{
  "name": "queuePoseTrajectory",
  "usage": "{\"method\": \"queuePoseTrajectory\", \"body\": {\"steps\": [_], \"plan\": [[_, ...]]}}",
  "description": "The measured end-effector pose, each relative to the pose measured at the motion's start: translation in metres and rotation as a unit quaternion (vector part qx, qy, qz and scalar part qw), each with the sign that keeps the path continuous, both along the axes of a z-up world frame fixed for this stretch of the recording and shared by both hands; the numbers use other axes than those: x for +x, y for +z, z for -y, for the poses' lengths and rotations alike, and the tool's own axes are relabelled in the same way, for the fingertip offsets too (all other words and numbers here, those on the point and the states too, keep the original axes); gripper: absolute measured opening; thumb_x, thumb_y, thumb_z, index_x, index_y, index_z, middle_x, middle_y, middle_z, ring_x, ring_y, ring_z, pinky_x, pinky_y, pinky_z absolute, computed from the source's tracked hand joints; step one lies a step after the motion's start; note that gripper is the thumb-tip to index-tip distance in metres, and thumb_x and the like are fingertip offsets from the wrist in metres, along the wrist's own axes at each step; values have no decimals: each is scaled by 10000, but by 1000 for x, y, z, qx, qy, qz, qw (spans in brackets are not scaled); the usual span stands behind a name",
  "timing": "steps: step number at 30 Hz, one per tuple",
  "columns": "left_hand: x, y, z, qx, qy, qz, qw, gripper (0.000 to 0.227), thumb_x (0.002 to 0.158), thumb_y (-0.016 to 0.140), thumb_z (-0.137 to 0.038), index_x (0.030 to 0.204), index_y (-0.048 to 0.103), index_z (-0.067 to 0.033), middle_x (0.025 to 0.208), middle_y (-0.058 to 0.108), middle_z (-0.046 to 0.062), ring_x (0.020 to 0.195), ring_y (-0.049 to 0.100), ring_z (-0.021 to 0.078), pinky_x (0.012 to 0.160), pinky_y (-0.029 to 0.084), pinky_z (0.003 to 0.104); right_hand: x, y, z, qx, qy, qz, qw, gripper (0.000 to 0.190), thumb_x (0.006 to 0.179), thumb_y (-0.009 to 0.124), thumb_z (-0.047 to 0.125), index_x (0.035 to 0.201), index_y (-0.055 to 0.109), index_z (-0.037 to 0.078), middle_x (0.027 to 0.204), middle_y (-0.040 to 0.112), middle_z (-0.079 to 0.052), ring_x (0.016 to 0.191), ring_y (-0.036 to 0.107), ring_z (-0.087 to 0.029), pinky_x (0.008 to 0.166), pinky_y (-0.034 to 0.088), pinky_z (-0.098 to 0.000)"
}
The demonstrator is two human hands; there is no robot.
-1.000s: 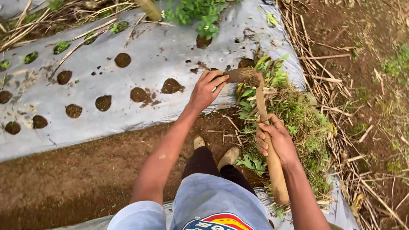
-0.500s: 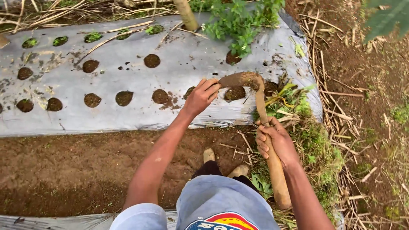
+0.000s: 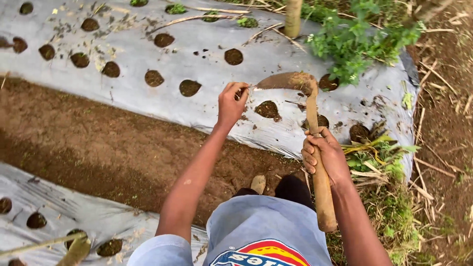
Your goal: Removing weeds from a garden bed using a hand hoe and manual pulling.
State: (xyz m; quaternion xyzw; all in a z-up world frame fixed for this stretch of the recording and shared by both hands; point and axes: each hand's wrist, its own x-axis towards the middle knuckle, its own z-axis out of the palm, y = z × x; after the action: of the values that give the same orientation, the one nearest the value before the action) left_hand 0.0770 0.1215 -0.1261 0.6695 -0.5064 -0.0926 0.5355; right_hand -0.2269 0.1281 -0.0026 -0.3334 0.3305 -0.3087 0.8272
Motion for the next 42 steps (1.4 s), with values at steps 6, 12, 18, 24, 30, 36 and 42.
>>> {"method": "queuePoseTrajectory", "body": {"steps": [6, 12, 18, 24, 30, 36, 42], "plan": [[38, 26, -37, -42, 150, -509, 847, 168, 954, 618, -124, 1082, 708, -62, 994, 670, 136, 837, 668, 197, 654, 637, 353, 52, 20, -2, -38, 49, 3, 998, 142, 997, 448, 29, 1139, 452, 31, 643, 358, -15, 380, 415, -103, 239, 408, -262], [78, 28, -48, -57, 140, -609, 778, 212, 955, 485, -75, 1041, 675, -41, 982, 686, 137, 796, 712, 226, 601, 623, 312, 110, 24, 1, -58, 105, 13, 993, 149, 990, 445, 23, 1138, 460, 24, 639, 363, -13, 380, 433, -99, 230, 422, -255], [143, 45, -62, -61, 177, -552, 812, 267, 938, 479, -160, 932, 712, -30, 789, 612, 95, 615, 531, 132, 411, 432, 239, 200, 7, 5, -21, 131, 26, 991, 161, 976, 476, 6, 1136, 485, 13, 628, 365, -23, 377, 448, -119, 214, 410, -249], [225, 104, -53, 141, 153, -114, 971, 450, 943, 734, -254, 1366, 594, -193, 1131, 674, 108, 1128, 648, 254, 982, 556, 430, 333, -11, 13, 2, 183, 22, 983, 166, 972, 488, 26, 1137, 496, 9, 625, 361, -28, 365, 431, -126, 219, 394, -271], [330, 43, -31, 136, 193, 262, 936, 495, 918, 723, -299, 1365, 534, -200, 948, 473, -13, 873, 556, 211, 758, 501, 368, 449, 5, 5, 39, 221, 24, 974, 138, 983, 482, 21, 1121, 481, 23, 630, 374, -36, 373, 432, -134, 238, 399, -276], [409, 60, -62, 89, 215, 311, 921, 193, 982, 631, -207, 1161, 581, -156, 868, 400, -33, 793, 492, 194, 718, 434, 331, 528, 11, -9, 47, 254, 15, 966, 136, 985, 491, 29, 1120, 491, 15, 630, 386, -27, 375, 462, -135, 231, 409, -272], [497, 37, -95, 33, 231, 357, 905, 40, 967, 634, -163, 1000, 615, -177, 783, 410, -34, 707, 491, 201, 662, 425, 333, 604, 11, -33, 39, 296, 21, 954, 119, 989, 487, 26, 1106, 490, 7, 633, 403, -26, 384, 478, -124, 223, 410, -275]]}}
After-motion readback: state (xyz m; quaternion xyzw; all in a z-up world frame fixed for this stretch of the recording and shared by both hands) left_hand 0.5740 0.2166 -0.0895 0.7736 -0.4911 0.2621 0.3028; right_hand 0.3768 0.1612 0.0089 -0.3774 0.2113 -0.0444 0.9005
